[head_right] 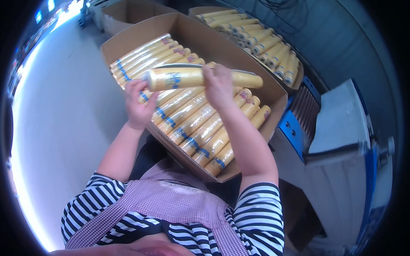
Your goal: The person packs yellow-wrapped rolls into a large cardboard box by hand, arranging them in neat rows.
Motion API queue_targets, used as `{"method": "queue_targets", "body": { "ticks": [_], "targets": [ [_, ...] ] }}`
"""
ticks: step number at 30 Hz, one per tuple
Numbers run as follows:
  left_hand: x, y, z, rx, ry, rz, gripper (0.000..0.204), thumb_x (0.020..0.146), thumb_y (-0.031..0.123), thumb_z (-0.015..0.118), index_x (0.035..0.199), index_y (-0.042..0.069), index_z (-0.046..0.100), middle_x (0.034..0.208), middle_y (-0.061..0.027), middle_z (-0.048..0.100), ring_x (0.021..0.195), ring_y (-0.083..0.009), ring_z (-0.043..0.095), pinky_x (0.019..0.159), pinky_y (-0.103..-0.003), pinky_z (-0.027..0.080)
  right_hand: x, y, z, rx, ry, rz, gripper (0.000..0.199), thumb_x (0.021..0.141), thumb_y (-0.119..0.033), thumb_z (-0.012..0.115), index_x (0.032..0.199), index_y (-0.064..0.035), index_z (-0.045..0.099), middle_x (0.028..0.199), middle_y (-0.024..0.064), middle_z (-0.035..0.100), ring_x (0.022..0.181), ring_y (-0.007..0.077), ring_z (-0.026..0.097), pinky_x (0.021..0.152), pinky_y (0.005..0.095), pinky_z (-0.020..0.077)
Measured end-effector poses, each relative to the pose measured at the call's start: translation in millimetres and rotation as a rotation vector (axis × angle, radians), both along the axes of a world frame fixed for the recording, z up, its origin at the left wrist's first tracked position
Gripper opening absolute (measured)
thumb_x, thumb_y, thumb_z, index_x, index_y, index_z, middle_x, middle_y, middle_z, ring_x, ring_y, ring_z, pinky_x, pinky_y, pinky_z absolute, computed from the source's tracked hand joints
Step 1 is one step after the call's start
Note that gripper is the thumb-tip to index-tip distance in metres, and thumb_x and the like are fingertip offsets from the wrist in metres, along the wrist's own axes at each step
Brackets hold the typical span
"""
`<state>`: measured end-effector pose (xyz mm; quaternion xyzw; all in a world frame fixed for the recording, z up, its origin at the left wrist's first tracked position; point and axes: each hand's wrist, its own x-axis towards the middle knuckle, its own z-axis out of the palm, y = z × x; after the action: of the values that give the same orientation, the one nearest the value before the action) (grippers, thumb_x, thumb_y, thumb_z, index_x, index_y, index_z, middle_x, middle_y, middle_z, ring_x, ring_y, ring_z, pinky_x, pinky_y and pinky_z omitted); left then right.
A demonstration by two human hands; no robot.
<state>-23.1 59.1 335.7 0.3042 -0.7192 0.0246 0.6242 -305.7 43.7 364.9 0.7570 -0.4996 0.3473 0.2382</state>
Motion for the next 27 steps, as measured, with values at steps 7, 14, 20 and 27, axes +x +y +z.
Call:
{"method": "queue_targets", "body": {
  "ticks": [7, 14, 20, 27],
  "targets": [
    [39, -4, -28, -0.104, 0.171, 0.01, 0.054, 0.082, 0.006, 0.084, 0.124, 0.004, 0.051, 0.125, -0.0149, 0.054, 0.114, -0.0277, 0.053, 0.1, -0.039, 0.046, 63, -7, -10, 0.034, -0.004, 0.033, 0.028, 0.088, -0.008, 0.064, 0.115, -0.0152, 0.059, 0.107, 0.0151, 0.054, 0.106, 0.0374, 0.053, 0.097, 0.05, 0.0428],
    [62, -19, -50, -0.002, 0.166, 0.018, 0.056, 0.088, 0.003, 0.079, 0.133, 0.002, 0.046, 0.126, -0.0136, 0.053, 0.111, -0.0222, 0.055, 0.1, -0.035, 0.046, 92, -45, -18, 0.201, 0.029, 0.11, 0.03, 0.09, -0.009, 0.061, 0.119, -0.0159, 0.059, 0.115, 0.0171, 0.055, 0.119, 0.0394, 0.054, 0.109, 0.0539, 0.0374],
    [59, -34, -42, 0.468, 0.279, -0.237, 0.038, 0.093, 0.006, 0.075, 0.125, 0.0, 0.057, 0.11, -0.0105, 0.064, 0.094, -0.0187, 0.068, 0.083, -0.029, 0.056, 67, -138, -14, 0.448, 0.228, -0.07, 0.03, 0.096, -0.016, 0.057, 0.125, -0.0182, 0.061, 0.123, 0.011, 0.061, 0.128, 0.0344, 0.055, 0.111, 0.0631, 0.0362],
    [42, -46, -65, 0.139, -0.071, -0.012, 0.005, 0.09, 0.009, 0.065, 0.09, 0.008, 0.069, 0.081, -0.0093, 0.063, 0.076, -0.0311, 0.06, 0.074, -0.04, 0.049, 117, -196, -91, 0.787, 0.498, -0.194, 0.035, 0.1, -0.019, 0.054, 0.133, -0.0244, 0.063, 0.135, 0.0066, 0.061, 0.134, 0.0272, 0.053, 0.113, 0.0716, 0.0322]
  ]
}}
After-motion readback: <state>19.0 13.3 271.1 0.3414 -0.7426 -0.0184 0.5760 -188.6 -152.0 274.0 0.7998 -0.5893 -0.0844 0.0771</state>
